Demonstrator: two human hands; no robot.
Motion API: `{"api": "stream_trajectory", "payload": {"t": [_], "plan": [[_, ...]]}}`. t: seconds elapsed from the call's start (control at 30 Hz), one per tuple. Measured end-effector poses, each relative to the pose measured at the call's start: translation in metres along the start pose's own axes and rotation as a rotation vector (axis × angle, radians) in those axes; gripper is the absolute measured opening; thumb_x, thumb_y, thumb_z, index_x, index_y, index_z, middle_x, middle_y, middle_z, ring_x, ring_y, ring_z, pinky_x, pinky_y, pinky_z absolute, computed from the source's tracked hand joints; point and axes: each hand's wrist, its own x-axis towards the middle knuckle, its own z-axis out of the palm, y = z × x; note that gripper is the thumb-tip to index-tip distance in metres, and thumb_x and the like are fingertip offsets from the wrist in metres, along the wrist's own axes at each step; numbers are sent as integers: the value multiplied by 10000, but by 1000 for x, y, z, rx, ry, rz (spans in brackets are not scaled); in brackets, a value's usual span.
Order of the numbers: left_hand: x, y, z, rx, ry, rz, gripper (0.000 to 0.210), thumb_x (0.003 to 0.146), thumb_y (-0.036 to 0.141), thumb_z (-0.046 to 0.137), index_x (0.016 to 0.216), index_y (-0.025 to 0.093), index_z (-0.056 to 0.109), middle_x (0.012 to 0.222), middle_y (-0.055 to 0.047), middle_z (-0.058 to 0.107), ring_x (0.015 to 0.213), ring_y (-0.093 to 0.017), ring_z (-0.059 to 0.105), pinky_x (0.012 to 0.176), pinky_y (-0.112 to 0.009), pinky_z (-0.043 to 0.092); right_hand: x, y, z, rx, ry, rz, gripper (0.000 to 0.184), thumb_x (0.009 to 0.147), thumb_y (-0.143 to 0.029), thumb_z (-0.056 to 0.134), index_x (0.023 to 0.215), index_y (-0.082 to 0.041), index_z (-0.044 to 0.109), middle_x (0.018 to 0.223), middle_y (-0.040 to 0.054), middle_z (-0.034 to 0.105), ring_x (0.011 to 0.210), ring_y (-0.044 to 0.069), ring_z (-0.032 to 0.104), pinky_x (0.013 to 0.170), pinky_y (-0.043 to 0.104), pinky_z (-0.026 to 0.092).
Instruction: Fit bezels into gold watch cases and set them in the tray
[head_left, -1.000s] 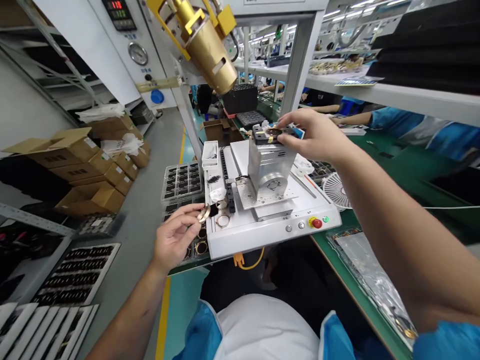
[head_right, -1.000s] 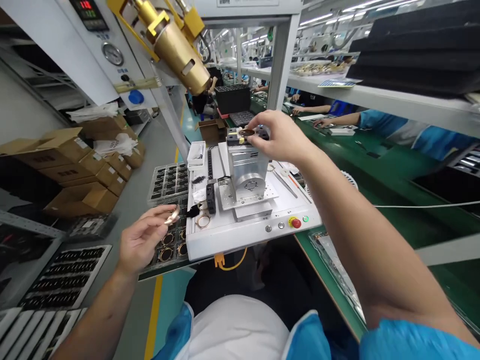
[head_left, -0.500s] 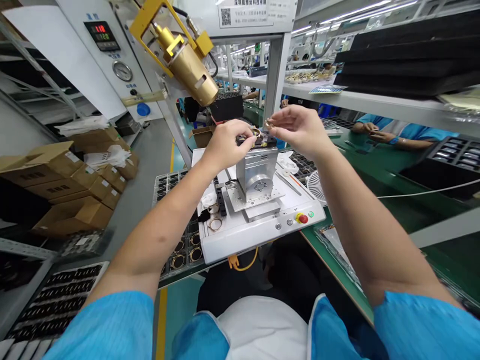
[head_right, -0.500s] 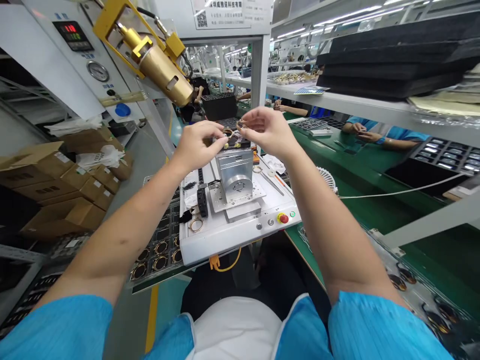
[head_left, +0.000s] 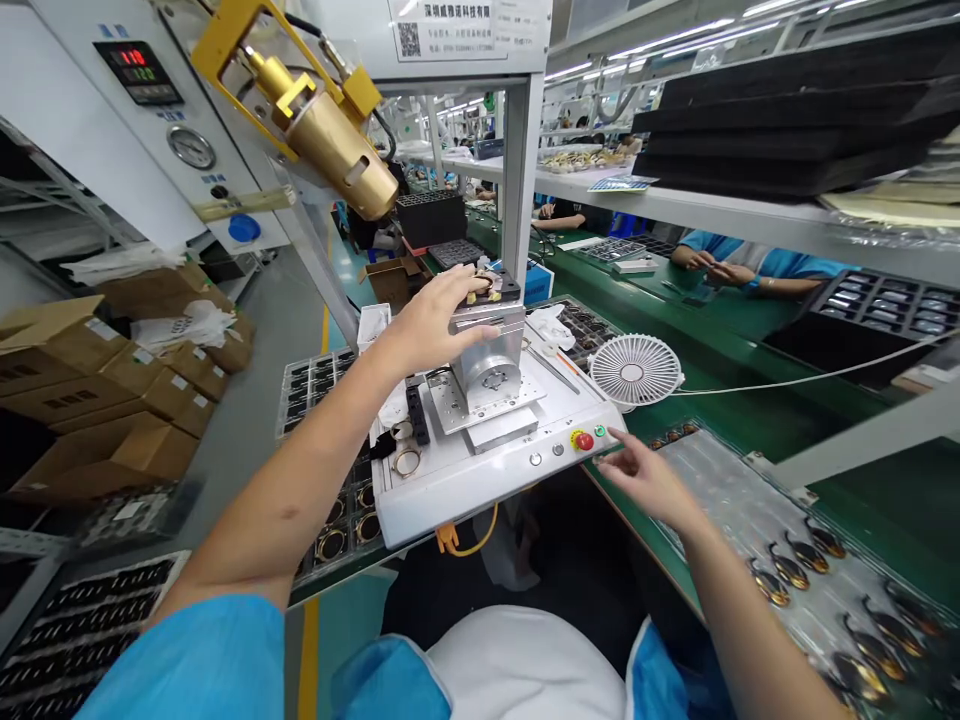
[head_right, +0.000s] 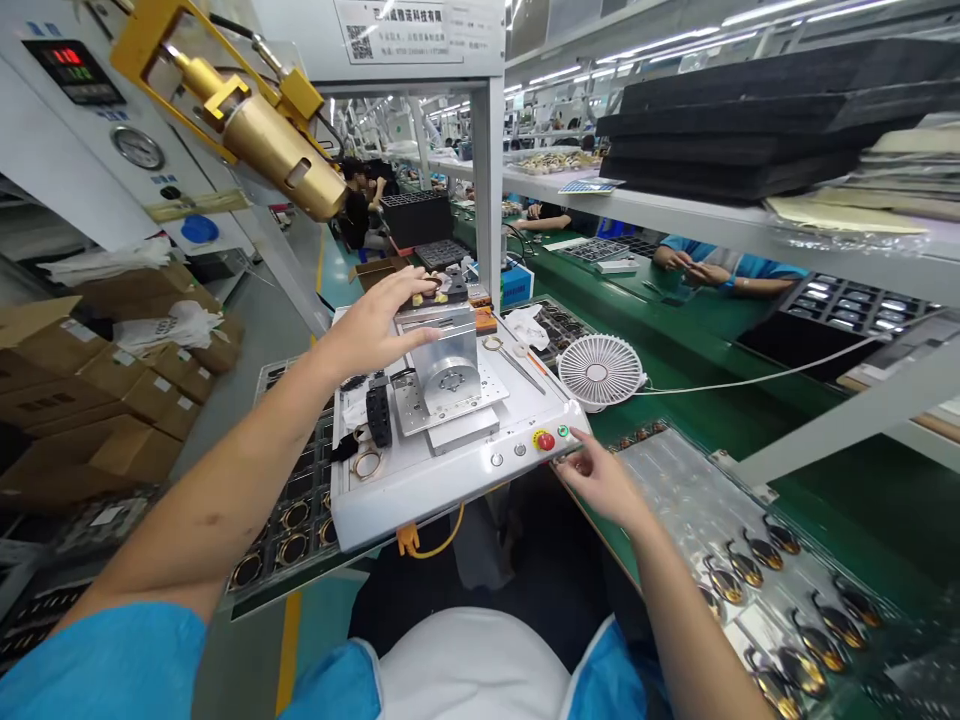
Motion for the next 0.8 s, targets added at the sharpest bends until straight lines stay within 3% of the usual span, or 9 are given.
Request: {"api": "stream_trajectory", "payload": {"t": [0.1, 0.2, 0.27, 0.33, 0.43, 0.5, 0.57, 0.7, 0.8], "plan": [[-34, 18, 10, -114, 208, 15, 564, 923, 615, 654, 1339, 237, 620, 1496, -117, 591, 1483, -350, 459, 1248, -591, 332, -5, 16, 19, -190, -44, -43, 826, 830, -411, 629, 1582, -154, 404, 884, 49, 740, 753, 239, 692, 780, 399, 551], [-95, 44, 44, -310, 366, -16, 388, 899, 534, 721, 1182, 269, 704, 1338, -79, 706, 1299, -307, 639, 1177, -548, 463, -10, 21, 32, -305, -46, -74, 860, 863, -395, 572, 1637, -144, 294, 905, 60, 744, 750, 254, 689, 758, 389, 525], [-143, 61, 76, -516, 334, -125, 237, 898, 419, 747, 1095, 289, 738, 1207, -71, 760, 1195, -294, 700, 1109, -513, 536, -11, 23, 35, -348, -30, -78, 866, 872, -389, 559, 1647, -146, 258, 904, 61, 736, 759, 264, 689, 740, 382, 516], [-186, 75, 111, -655, 249, -326, 183, 888, 335, 760, 1067, 298, 755, 1151, -74, 774, 1143, -283, 722, 1065, -470, 564, -10, 25, 33, -378, -1, -78, 856, 866, -372, 561, 1639, -148, 267, 900, 59, 726, 766, 267, 686, 741, 384, 511], [-229, 94, 153, -805, 54, -590, 173, 888, 346, 756, 1049, 289, 785, 1128, -99, 786, 1107, -298, 738, 1028, -460, 580, -9, 21, 25, -319, -3, -54, 837, 851, -368, 600, 1609, -142, 324, 863, 46, 712, 729, 245, 671, 735, 378, 514], [-242, 103, 168, -944, -45, -710, 225, 890, 389, 757, 1088, 287, 785, 1146, -114, 789, 1127, -304, 741, 1046, -466, 573, -15, 15, 22, -196, -28, -40, 803, 838, -398, 669, 1561, -163, 409, 868, 42, 720, 709, 221, 663, 732, 366, 528], [-245, 109, 175, -1132, -73, -799, 302, 879, 433, 773, 1144, 289, 762, 1185, -122, 785, 1154, -302, 741, 1069, -469, 566, -30, 7, 28, -35, -79, -74, 778, 807, -440, 774, 1491, -192, 502, 956, 64, 751, 769, 218, 684, 780, 372, 551], [-236, 111, 185, -1415, -75, -879, 558, 763, 481, 883, 1253, 289, 698, 1292, -143, 749, 1198, -322, 729, 1094, -501, 553, -69, -8, 63, 282, -175, -301, 865, 675, -558, 942, 1392, -219, 597, 1103, 102, 775, 989, 255, 711, 914, 414, 556], [-225, 111, 197, -1497, -65, -879, 640, 665, 508, 944, 1216, 280, 711, 1215, -130, 777, 1169, -327, 739, 1078, -500, 563, -85, -13, 92, 333, -79, -374, 858, 616, -606, 960, 1316, -219, 649, 1046, 94, 784, 1018, 262, 694, 898, 414, 565]]}}
